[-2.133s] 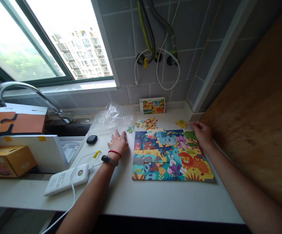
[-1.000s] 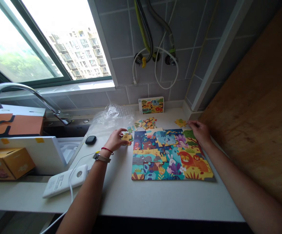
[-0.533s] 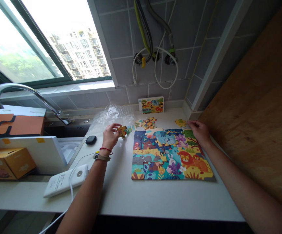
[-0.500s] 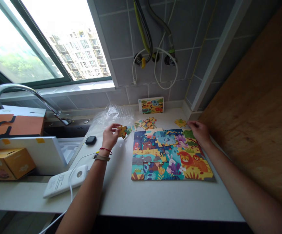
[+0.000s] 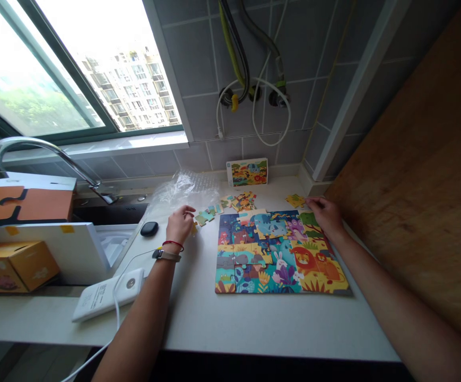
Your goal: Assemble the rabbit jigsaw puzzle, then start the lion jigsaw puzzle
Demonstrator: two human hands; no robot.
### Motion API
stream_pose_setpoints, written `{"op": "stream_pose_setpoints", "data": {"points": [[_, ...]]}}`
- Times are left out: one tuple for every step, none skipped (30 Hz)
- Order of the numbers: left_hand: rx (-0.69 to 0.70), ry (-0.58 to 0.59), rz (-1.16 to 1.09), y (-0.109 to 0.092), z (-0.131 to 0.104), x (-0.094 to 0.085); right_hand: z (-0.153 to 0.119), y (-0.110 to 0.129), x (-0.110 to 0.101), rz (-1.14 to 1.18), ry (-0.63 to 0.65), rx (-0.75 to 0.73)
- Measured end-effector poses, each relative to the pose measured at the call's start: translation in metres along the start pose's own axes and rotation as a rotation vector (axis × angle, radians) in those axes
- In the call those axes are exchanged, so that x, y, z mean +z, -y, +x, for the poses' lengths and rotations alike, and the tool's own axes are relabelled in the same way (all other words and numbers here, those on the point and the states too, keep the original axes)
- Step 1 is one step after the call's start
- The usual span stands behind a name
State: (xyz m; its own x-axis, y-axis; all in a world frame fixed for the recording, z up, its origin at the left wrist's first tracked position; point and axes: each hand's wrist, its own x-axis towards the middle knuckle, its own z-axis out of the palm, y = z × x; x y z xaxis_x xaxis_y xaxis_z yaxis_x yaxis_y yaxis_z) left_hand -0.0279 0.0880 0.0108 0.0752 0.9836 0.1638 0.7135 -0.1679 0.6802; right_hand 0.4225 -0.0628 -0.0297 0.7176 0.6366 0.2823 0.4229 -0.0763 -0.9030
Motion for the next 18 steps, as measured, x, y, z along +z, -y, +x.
{"op": "stream_pose_setpoints", "data": {"points": [[0.005, 0.013, 0.038, 0.001, -0.001, 0.001, 0.0, 0.0, 0.0, 0.002, 0.002, -0.006], [0.015, 0.023, 0.071, 0.001, -0.002, 0.003, 0.0, 0.0, 0.0, 0.004, 0.003, -0.011], [0.031, 0.03, 0.098, 0.001, -0.003, 0.005, 0.0, -0.001, 0.0, 0.006, 0.004, -0.014], [0.049, 0.033, 0.116, 0.001, -0.004, 0.006, 0.0, -0.001, 0.0, 0.008, 0.003, -0.014], [0.071, 0.039, 0.133, 0.001, -0.005, 0.008, 0.0, -0.001, 0.0, 0.009, 0.001, -0.012], [0.095, 0.053, 0.154, 0.001, -0.006, 0.009, 0.0, -0.001, 0.001, 0.011, -0.002, -0.011], [0.119, 0.076, 0.179, 0.002, -0.007, 0.011, 0.0, -0.001, 0.001, 0.014, -0.004, -0.011], [0.142, 0.102, 0.205, 0.002, -0.008, 0.012, 0.0, -0.001, 0.001, 0.016, -0.005, -0.011], [0.163, 0.124, 0.227, 0.004, -0.008, 0.013, 0.0, -0.002, 0.001, 0.019, -0.005, -0.011], [0.18, 0.138, 0.239, 0.005, -0.008, 0.014, 0.0, -0.002, 0.001, 0.019, -0.005, -0.011], [0.195, 0.139, 0.237, 0.007, -0.007, 0.015, 0.0, -0.002, 0.001, 0.018, -0.005, -0.011], [0.206, 0.129, 0.22, 0.008, -0.007, 0.016, 0.001, -0.002, 0.001, 0.015, -0.007, -0.011], [0.216, 0.116, 0.199, 0.01, -0.006, 0.017, 0.001, -0.002, 0.001, 0.01, -0.008, -0.013], [0.226, 0.104, 0.179, 0.011, -0.005, 0.017, 0.001, -0.002, 0.001, 0.004, -0.008, -0.016], [0.236, 0.095, 0.163, 0.012, -0.004, 0.017, 0.001, -0.002, 0.001, 0.0, -0.008, -0.019], [0.247, 0.09, 0.151, 0.012, -0.004, 0.017, 0.001, -0.002, 0.001, -0.003, -0.008, -0.024], [0.258, 0.087, 0.14, 0.012, -0.003, 0.017, 0.001, -0.002, 0.001, -0.004, -0.006, -0.028], [0.27, 0.084, 0.129, 0.011, -0.003, 0.017, 0.001, -0.002, 0.001, -0.003, -0.007, -0.031]]}}
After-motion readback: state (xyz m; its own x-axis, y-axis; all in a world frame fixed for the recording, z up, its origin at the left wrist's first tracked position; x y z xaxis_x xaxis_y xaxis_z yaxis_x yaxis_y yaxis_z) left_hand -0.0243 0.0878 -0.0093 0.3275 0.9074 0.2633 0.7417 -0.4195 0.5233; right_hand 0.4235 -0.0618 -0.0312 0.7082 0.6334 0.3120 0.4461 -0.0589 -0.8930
